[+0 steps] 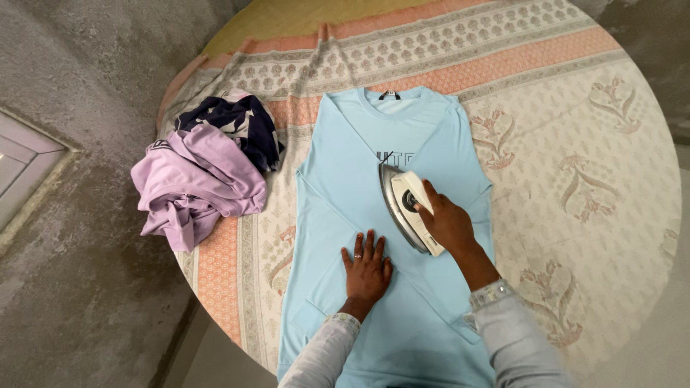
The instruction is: The person irons a light blue long-sleeve shirt on a round table, then folds it. Next, they unfold a purple long-sleeve shirt, smooth it out, and iron it. The person uses an electric iron throughout the process.
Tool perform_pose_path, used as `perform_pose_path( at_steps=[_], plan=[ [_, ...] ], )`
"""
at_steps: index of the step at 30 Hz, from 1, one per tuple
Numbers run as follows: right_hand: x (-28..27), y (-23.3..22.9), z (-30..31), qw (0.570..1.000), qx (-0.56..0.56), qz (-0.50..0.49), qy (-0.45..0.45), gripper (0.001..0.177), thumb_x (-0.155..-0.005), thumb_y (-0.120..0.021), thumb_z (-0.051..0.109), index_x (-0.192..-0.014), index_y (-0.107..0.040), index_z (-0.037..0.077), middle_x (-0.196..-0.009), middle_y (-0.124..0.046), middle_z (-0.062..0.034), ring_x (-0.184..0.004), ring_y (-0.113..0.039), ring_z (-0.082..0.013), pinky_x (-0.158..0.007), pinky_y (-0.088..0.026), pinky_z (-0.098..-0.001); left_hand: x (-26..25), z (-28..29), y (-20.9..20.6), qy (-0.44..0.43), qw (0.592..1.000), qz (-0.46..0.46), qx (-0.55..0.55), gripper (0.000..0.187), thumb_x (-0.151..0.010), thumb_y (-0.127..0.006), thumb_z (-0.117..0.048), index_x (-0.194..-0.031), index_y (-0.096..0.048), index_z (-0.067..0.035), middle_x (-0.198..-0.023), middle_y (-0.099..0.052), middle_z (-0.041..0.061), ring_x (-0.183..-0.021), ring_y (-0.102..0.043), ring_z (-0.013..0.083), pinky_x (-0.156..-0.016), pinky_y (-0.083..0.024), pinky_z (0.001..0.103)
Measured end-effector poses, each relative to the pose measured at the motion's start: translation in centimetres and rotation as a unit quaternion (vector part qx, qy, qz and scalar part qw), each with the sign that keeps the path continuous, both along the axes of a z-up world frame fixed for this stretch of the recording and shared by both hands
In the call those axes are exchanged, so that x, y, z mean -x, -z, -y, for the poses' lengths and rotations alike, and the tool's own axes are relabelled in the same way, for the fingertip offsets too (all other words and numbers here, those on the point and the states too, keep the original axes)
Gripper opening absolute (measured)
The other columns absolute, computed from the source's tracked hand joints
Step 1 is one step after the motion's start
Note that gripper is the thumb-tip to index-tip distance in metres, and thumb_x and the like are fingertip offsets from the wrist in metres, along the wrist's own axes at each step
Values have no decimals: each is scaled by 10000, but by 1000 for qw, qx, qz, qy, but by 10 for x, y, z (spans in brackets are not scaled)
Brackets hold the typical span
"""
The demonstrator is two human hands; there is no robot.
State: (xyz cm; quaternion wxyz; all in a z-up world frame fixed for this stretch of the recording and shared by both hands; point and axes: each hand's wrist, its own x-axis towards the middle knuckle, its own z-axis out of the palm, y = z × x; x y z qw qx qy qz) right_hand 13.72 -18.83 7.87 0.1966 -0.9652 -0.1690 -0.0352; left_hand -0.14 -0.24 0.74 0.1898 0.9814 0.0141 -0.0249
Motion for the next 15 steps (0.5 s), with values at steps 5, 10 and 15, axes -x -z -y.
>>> perform_pose_path(
  at_steps=[5, 10, 15],
  plan=[
    [28, -6, 3, 999, -11, -26, 14, 687, -973, -588, 452, -1558, -408, 140, -959, -702, -181, -786, -707, -349, -680, -579, -448, 1, 0, -6, -1, 999, -33, 9, 602, -1031, -419, -373, -1589, -323, -169, -1700, -168, 74, -1571, -71, 307, -1188, -66, 707],
    [16, -16, -26, 1000, 10, -29, 5, 688, -974, -587, 442, -1568, -394, 151, -924, -693, -173, -755, -704, -339, -664, -576, -441, 0, -1, -12, 0, 999, -34, 15, 611, -1020, -440, -360, -1584, -325, -155, -1699, -162, 82, -1572, -59, 313, -1182, -59, 711],
    [-2, -8, -63, 999, 25, -32, -11, 686, -995, -575, 432, -1576, -377, 124, -925, -693, -161, -723, -707, -322, -631, -584, -427, 0, 0, -12, -8, 999, -42, 26, 628, -1016, -444, -374, -1583, -308, -139, -1711, -144, 63, -1576, -40, 293, -1192, -38, 695]
  ],
)
